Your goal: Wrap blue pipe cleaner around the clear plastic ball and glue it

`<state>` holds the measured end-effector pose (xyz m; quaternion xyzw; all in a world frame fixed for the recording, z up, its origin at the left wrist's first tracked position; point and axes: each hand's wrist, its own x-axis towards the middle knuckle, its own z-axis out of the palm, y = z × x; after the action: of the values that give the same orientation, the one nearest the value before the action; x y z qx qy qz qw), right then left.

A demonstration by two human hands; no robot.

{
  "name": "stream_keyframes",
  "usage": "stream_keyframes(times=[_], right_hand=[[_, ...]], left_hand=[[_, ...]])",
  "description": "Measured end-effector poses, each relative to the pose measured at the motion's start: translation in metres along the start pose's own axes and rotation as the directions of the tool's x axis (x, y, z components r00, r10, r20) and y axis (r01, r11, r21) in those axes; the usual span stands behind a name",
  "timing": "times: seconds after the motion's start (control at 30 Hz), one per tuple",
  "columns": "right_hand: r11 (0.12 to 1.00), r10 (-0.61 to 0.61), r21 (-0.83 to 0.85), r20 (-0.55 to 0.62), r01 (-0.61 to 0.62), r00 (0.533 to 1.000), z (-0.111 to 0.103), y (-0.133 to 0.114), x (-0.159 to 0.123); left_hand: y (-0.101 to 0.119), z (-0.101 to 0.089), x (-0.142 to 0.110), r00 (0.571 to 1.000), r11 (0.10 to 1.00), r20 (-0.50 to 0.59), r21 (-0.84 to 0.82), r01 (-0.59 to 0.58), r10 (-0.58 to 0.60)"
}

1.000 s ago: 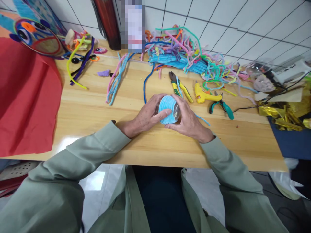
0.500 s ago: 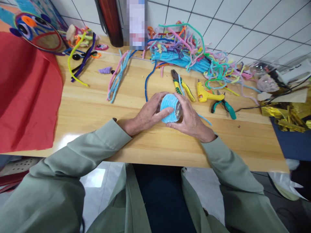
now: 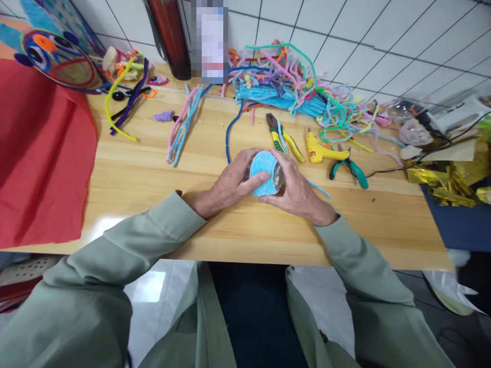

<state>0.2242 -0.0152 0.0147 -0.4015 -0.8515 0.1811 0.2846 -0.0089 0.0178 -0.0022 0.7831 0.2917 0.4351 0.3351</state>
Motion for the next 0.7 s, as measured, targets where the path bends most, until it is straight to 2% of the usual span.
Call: stream_keyframes(times=[0.53,0.7], right_hand=[[0.999,0.044,0.018,-0.013,-0.043,0.999,0.0023,-0.0011,-0.0026],[0.999,0.032,0.008,-0.06,-0.032,0.998,0.004,0.0012,-0.0036]], left_hand=[[-0.0013,0.0005,-0.002,1.0,1.0,-0.014,0.0,0.018,-0.018],[0.0017,-0.0019,-0.0035,0.998,0.999,-0.033,0.002,-0.047,0.047]])
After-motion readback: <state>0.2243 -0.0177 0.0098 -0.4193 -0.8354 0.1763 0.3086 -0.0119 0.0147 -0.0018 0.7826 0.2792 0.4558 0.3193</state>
